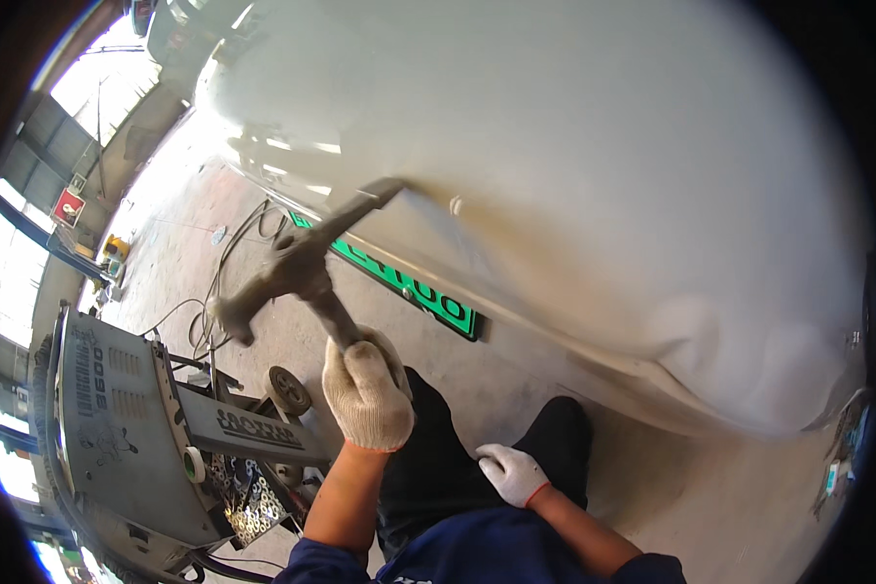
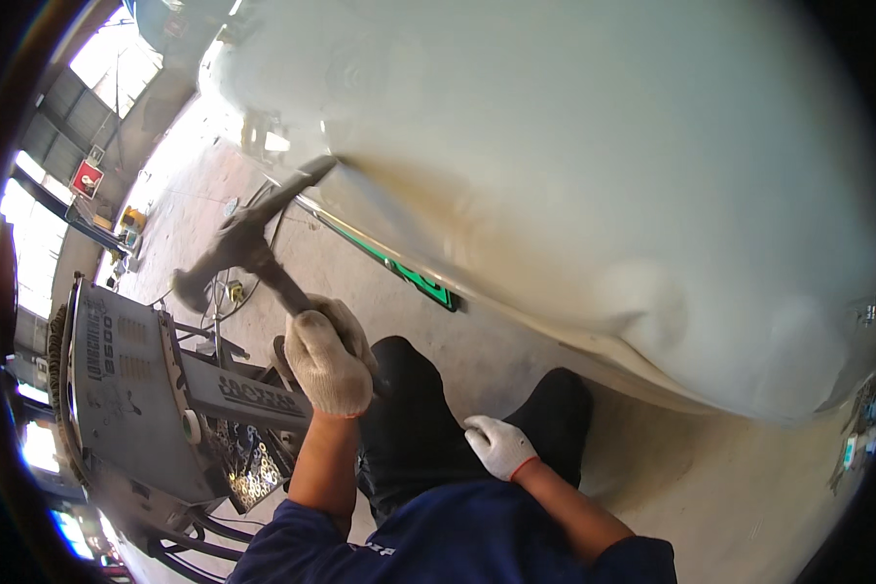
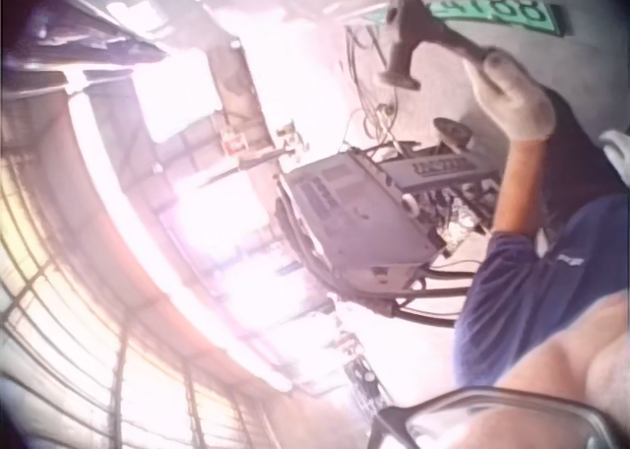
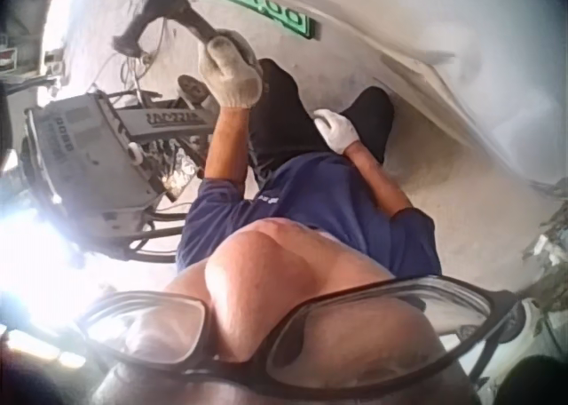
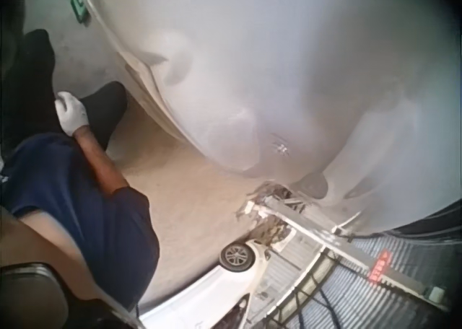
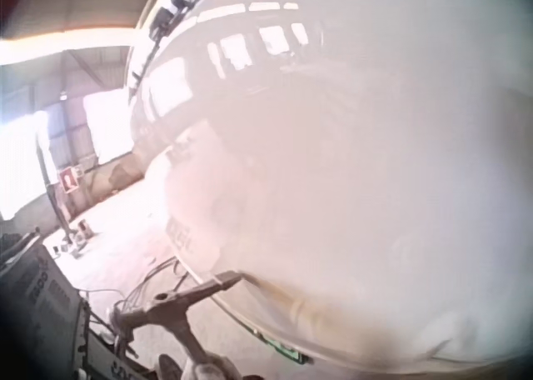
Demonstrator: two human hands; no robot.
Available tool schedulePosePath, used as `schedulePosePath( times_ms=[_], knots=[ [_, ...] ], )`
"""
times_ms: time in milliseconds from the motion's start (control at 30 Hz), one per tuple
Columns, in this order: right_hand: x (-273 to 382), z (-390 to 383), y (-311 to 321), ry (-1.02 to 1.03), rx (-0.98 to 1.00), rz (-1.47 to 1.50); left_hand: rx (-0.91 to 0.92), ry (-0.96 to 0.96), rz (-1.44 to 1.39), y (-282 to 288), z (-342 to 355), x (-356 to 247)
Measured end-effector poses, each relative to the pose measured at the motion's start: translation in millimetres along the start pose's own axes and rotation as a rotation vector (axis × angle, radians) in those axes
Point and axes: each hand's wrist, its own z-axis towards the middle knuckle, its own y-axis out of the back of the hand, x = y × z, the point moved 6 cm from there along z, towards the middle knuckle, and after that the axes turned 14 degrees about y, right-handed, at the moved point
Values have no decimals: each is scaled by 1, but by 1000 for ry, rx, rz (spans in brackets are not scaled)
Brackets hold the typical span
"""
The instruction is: The person uses a hammer to tap and smooth a dent on the rear trunk lid of a silver car. They repeatedly tap the dented area and run their gloved hand over the surface to check the contour.
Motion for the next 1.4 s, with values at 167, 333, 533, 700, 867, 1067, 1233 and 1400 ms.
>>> schedulePosePath(
  times_ms=[167,333,533,700,867,1067,1233,1400],
  knots=[
    [-4,-2,-3,1,10,14,64,51,172,7,2,10],
    [1,0,-5,15,11,2,-37,-5,-68,5,-13,9],
    [2,2,-4,12,15,5,-20,37,122,4,-14,10],
    [4,-6,-9,-9,35,-13,-37,-27,-2,12,-19,12],
    [5,-1,-6,-3,49,-20,-3,-24,181,4,-13,5],
    [7,1,-7,19,43,-16,-10,-155,50,4,-7,-2],
    [7,5,3,7,47,-17,-52,-86,194,1,10,-15],
    [7,7,-4,-9,27,17,-68,-137,100,-4,7,-20]
  ],
)
